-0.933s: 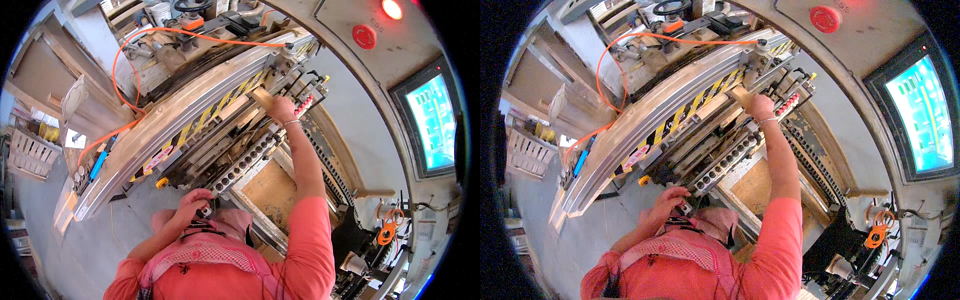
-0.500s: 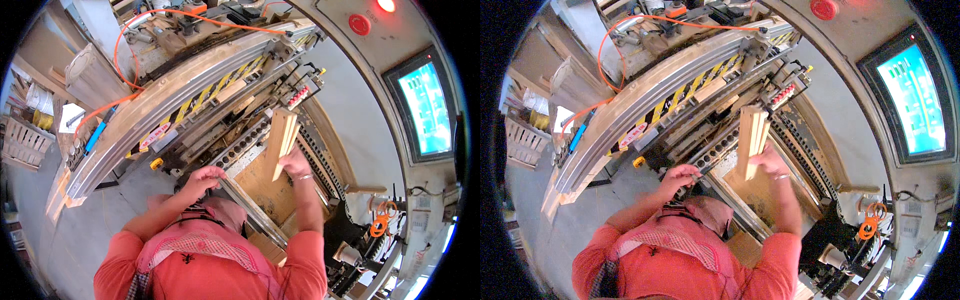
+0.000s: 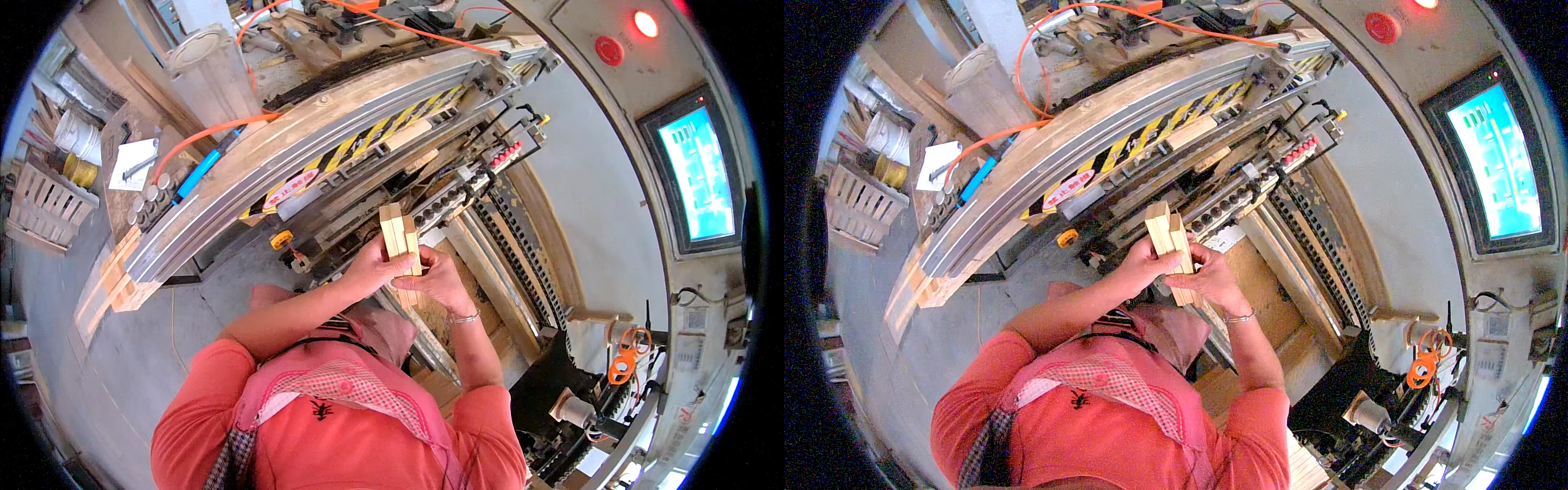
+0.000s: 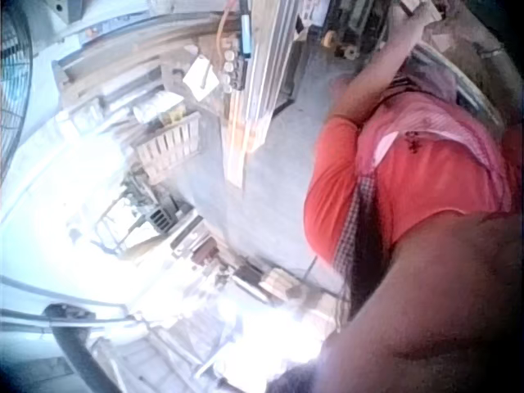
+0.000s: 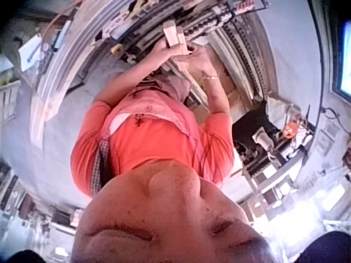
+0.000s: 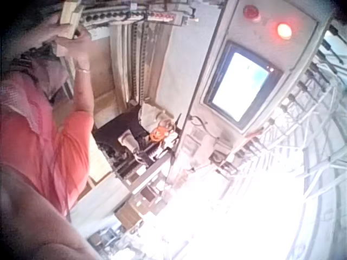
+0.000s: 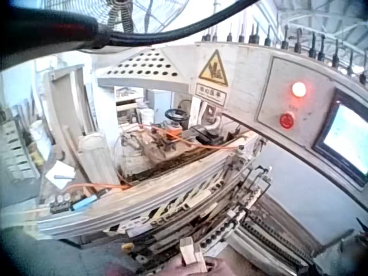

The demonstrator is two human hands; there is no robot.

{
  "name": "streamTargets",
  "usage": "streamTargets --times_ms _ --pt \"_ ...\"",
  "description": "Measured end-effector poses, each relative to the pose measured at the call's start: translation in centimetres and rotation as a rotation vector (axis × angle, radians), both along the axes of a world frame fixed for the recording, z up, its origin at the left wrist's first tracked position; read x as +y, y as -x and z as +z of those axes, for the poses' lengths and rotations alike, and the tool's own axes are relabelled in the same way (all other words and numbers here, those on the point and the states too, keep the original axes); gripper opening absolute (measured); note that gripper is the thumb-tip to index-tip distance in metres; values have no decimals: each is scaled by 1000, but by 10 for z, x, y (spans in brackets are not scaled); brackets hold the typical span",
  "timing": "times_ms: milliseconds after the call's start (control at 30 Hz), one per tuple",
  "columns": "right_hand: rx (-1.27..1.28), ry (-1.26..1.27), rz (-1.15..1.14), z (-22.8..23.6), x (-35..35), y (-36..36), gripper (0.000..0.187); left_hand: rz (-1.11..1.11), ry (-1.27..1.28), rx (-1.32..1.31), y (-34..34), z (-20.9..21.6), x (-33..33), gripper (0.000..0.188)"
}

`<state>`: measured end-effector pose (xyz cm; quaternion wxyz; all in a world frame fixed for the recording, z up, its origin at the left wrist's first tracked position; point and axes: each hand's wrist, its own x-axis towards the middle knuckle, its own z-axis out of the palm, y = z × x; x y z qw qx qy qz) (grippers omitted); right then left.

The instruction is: The person operates a woodworking machine in a factory setting, repeatedly feeding small wooden blocks into the processing unit by hand. They retrieve the processed blocks and stack them onto a growing pile of finished pieces.

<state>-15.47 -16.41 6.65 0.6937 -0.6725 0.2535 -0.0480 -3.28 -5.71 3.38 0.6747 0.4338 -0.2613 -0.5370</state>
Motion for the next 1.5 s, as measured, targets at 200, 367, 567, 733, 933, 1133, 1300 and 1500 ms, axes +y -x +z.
streamTargets --times_ms 200,367,567,733,933,1133,1300,1500 --pt "155 236 36 24 8 -9 48 201 26 79 -10 -2 21 39" --pt "356 706 -169 18 -36 -11 44 268 -62 53 -33 -15 32 17" --pt "461 1118 -177 16 -139 -52 45 47 -64 -43 -28 -41 38 14" --pt "669 1287 -91 -13 -219 -102 50 -34 -56 -220 -20 -56 39 17" --pt "709 1265 -106 -59 -260 -131 42 -162 175 -1092 -30 -64 30 25" --pt "617 1278 -122 -56 -258 -126 45 -60 35 -506 -26 -69 29 31" --pt "554 1302 -123 -53 -254 -117 47 -93 30 -687 -34 -59 25 19" --pt "532 1335 -176 -55 -257 -125 29 -120 9 -685 -35 -59 22 31"
